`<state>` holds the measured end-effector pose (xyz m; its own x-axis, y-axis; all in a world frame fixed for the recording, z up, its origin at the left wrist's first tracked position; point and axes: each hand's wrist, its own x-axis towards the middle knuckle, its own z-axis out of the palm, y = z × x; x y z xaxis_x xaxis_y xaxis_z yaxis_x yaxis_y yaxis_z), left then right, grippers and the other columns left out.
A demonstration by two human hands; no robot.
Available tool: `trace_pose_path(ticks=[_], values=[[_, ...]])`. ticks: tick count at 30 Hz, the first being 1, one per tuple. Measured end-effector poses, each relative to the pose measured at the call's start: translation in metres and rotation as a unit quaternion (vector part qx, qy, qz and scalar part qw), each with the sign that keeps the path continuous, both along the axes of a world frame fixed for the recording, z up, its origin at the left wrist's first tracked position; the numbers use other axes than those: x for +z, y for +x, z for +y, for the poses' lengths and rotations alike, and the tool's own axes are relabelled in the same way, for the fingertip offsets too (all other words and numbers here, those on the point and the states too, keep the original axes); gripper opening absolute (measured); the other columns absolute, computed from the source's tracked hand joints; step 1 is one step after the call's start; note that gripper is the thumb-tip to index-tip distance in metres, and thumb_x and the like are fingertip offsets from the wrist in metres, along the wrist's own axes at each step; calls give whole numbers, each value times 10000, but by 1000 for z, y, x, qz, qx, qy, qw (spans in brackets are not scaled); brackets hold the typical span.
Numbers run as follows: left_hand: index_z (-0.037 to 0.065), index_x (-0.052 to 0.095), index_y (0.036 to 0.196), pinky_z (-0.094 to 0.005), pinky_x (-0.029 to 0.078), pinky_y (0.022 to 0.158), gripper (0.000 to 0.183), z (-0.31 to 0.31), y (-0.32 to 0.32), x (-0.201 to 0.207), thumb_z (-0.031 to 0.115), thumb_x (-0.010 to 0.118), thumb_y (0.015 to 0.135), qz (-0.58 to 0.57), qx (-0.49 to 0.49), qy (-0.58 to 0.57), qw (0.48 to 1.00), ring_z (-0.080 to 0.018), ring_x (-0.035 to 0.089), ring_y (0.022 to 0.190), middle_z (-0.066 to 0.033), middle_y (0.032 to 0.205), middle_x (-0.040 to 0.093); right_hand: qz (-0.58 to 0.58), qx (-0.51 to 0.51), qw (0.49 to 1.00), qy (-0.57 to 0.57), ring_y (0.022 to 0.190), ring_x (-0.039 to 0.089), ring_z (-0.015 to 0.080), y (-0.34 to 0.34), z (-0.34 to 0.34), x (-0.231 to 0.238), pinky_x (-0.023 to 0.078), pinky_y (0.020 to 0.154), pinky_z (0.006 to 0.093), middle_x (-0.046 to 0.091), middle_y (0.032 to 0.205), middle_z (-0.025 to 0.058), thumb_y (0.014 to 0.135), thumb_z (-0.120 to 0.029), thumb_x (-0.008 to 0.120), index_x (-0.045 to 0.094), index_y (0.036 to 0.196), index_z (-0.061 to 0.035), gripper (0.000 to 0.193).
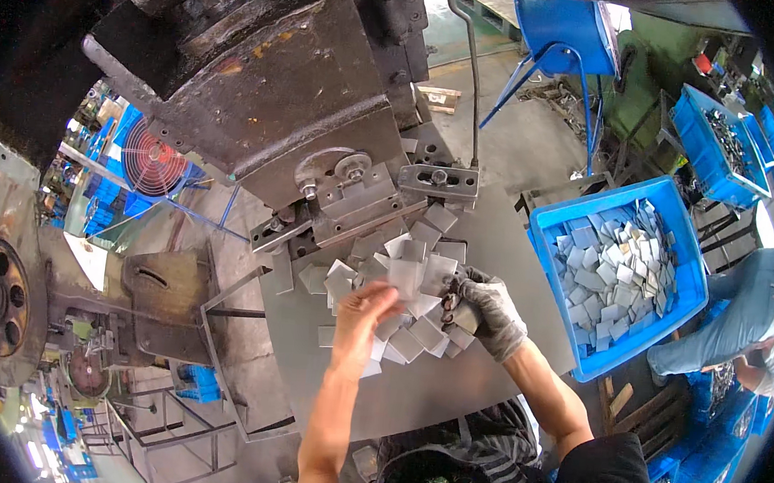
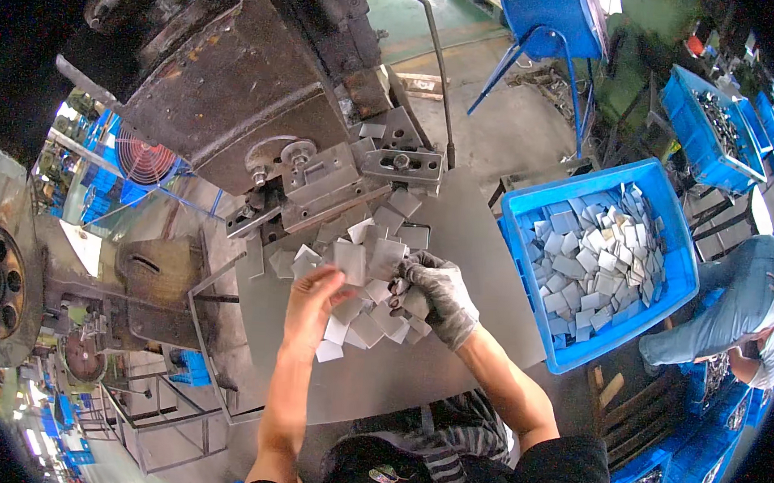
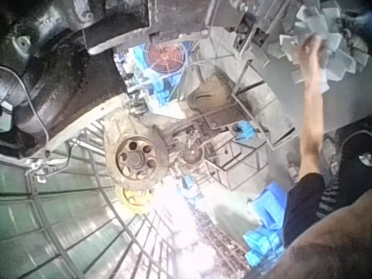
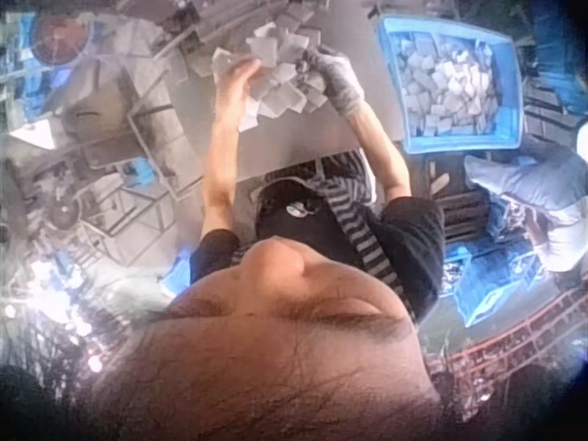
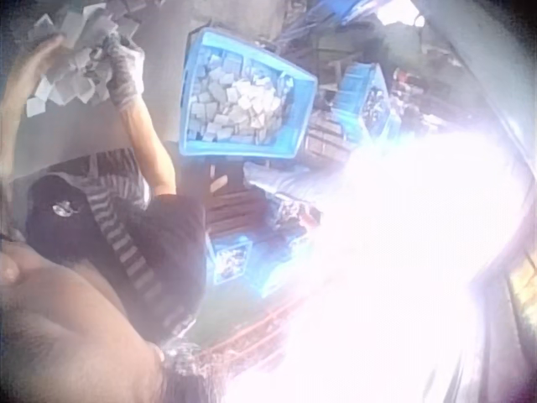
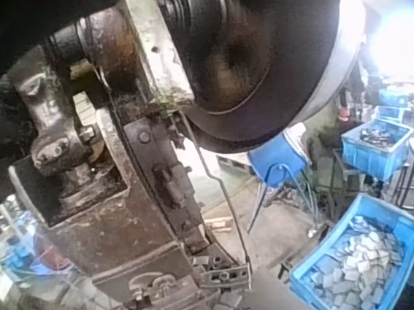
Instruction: The person operates a punch press by feeding individual metal plates into the machine and collecting the finished parts in a blue bin.
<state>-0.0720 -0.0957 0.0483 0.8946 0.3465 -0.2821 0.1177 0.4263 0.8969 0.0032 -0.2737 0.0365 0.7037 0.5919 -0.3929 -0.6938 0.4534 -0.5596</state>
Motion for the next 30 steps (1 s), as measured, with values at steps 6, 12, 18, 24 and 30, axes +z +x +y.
trace_pose_path(ticks=[6, 12, 18, 24, 30], values=[[-35, 653, 868, -240, 534, 652, 118, -20, -18, -2, 57, 661, 795, 25, -14, 55, 998, -107, 607, 709, -48, 807, 629, -10, 27, 997, -75, 593, 590, 189, -10, -2, 2, 514, 560, 311, 593, 711, 86, 831, -85, 562, 560, 935, -1, 133], [84, 551, 990, -245, 482, 527, 240, -55, -28, 8, 167, 657, 791, 41, -96, 578, 809, -108, 612, 595, -63, 806, 644, -174, 68, 981, -54, 1134, 463, 205, -40, -6, -64, 428, 946, 309, 498, 1174, 90, 716, -105, 724, 448, 1229, -78, 583], [94, 585, 985, -303, 475, 584, 300, 23, -2, -4, 172, 713, 725, 86, -25, 634, 768, -167, 588, 642, -36, 821, 625, 235, -14, 959, 159, 795, 630, 256, -37, 2, -38, 547, 727, 333, 628, 869, 112, 838, -184, 590, 570, 940, -70, 155], [74, 547, 1103, -352, 475, 772, 510, 53, 10, -37, 140, 748, 639, 43, -141, 686, 712, -236, 560, 877, -81, 956, 543, 262, -18, 958, 116, 790, 620, 202, -33, -4, -41, 538, 679, 333, 614, 869, 70, 845, -216, 604, 576, 986, -88, 193], [68, 539, 1034, -382, 463, 810, 480, 70, 23, -19, 107, 753, 605, 24, -240, 701, 671, -259, 525, 935, -87, 960, 501, 197, 11, 969, 147, 721, 587, 137, -31, -5, -54, 517, 630, 308, 560, 788, 12, 858, -219, 593, 559, 1021, -101, 204]])
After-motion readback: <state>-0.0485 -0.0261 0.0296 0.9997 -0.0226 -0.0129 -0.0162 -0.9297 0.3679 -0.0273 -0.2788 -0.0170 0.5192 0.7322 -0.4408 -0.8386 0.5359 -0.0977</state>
